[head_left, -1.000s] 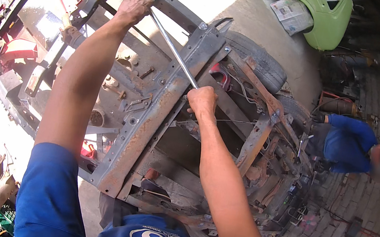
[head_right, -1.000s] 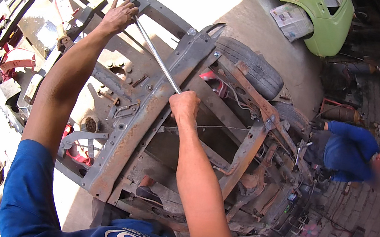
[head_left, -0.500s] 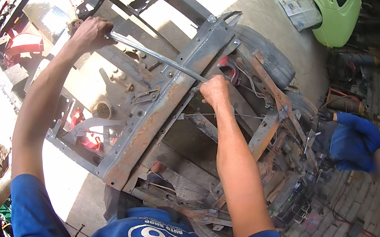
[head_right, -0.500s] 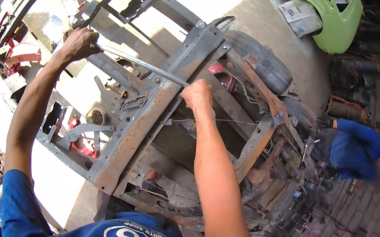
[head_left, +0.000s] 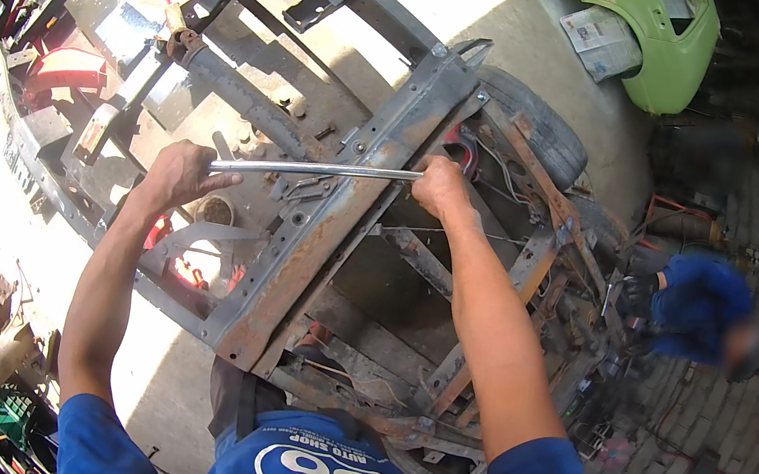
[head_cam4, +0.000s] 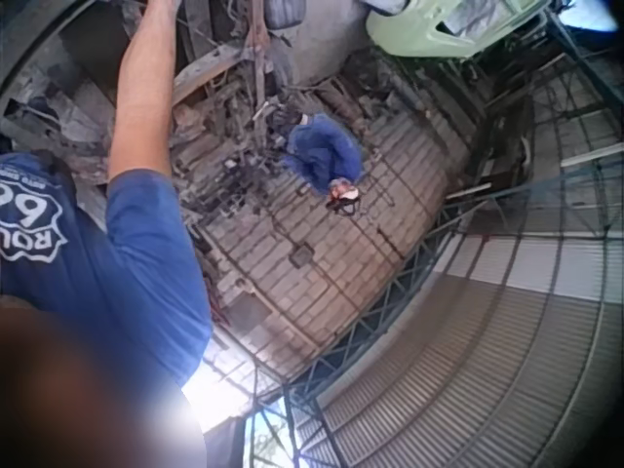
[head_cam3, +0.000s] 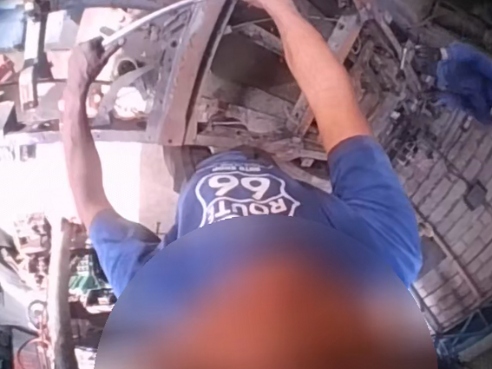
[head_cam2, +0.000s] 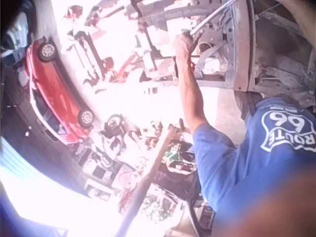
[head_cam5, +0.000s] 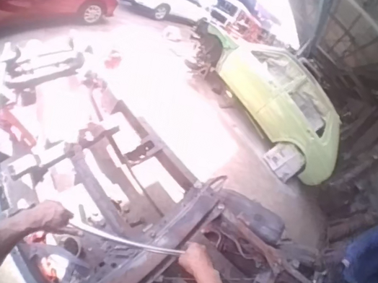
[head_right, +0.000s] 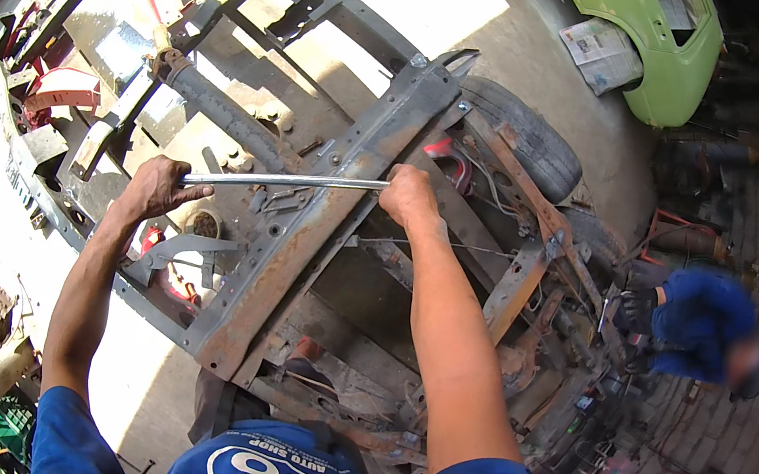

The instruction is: The person uses a wrench to loosen and remove bolts from a car chassis frame in a workshop. He repeatedly positions the wrench, turns it, and removes fasteners from various points on the frame. After finishing, he walks away from the frame toward the workshop entrance.

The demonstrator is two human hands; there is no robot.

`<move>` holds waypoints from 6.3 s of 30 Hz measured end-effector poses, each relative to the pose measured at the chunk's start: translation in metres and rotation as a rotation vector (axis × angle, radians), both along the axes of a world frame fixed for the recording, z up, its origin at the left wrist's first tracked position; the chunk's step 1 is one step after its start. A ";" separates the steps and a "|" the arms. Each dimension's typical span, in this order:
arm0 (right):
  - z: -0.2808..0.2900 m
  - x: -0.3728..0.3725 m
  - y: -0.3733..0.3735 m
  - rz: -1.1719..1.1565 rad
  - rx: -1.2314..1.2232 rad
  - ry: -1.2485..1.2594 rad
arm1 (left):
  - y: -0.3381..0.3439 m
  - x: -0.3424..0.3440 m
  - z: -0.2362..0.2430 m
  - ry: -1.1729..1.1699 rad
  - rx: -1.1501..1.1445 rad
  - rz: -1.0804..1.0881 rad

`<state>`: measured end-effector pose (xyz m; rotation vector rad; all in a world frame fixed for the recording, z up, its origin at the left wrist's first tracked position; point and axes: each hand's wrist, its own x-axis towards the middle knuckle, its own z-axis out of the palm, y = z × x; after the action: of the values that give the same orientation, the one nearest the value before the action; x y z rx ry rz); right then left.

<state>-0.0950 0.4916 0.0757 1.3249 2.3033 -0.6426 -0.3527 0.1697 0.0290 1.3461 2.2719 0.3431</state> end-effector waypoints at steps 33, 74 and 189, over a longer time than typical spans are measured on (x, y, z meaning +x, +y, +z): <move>-0.043 0.028 0.026 0.560 0.130 0.312 | -0.053 0.206 0.012 0.215 -0.195 0.533; -0.076 0.096 0.339 -1.405 -0.213 1.292 | 0.070 0.264 -0.129 0.134 0.279 0.461; -0.043 -0.205 0.225 -0.068 0.341 0.675 | 0.055 0.248 -0.119 0.159 0.166 0.571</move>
<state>-0.2995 0.7169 0.0325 1.5065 3.0255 -0.8467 -0.1049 0.2248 -0.0898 0.7877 2.7909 0.6415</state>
